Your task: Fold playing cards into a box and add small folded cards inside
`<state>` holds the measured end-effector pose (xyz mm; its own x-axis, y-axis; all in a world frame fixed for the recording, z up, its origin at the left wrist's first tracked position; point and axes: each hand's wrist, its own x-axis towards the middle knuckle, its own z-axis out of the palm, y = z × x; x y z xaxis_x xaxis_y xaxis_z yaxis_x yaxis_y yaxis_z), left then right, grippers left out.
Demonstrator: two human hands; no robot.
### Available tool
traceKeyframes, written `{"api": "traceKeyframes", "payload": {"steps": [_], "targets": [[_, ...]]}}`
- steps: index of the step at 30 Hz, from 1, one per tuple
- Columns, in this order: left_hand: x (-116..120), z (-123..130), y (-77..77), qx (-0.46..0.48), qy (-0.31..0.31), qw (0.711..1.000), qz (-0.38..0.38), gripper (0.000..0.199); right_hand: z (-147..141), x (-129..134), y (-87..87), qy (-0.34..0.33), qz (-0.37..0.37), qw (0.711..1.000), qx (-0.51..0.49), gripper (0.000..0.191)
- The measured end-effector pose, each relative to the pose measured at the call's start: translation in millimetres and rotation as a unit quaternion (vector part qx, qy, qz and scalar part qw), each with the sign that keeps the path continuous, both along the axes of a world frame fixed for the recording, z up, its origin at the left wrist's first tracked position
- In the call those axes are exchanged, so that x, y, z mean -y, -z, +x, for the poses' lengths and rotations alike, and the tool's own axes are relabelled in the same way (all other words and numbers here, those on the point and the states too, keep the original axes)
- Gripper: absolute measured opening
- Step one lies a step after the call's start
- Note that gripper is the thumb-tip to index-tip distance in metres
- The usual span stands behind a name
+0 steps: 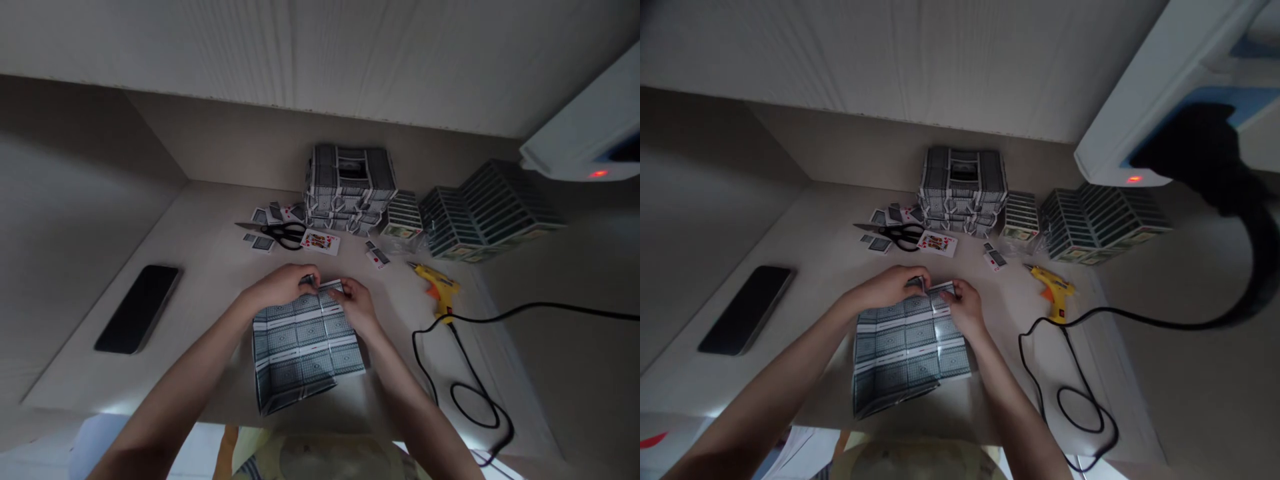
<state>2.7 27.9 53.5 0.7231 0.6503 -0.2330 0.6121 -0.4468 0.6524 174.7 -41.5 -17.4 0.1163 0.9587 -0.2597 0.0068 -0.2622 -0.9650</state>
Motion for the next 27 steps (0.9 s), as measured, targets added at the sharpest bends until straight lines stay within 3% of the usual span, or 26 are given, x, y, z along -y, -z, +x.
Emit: {"api": "traceKeyframes", "payload": {"steps": [4,11,27], "targets": [[3,5,4.8,-0.056,-0.067,0.992,0.093,0.022,-1,0,0.2,0.011,0.016,1.0,-0.002,0.019],[5,10,7.1,-0.11,-0.089,0.979,0.147,0.023,-3,5,-1.8,0.044,0.019,0.998,-0.044,0.016],[4,12,12.4,-0.093,-0.081,0.984,0.131,0.023,-5,8,-5.0,0.06,0.019,0.996,-0.062,0.016]]}}
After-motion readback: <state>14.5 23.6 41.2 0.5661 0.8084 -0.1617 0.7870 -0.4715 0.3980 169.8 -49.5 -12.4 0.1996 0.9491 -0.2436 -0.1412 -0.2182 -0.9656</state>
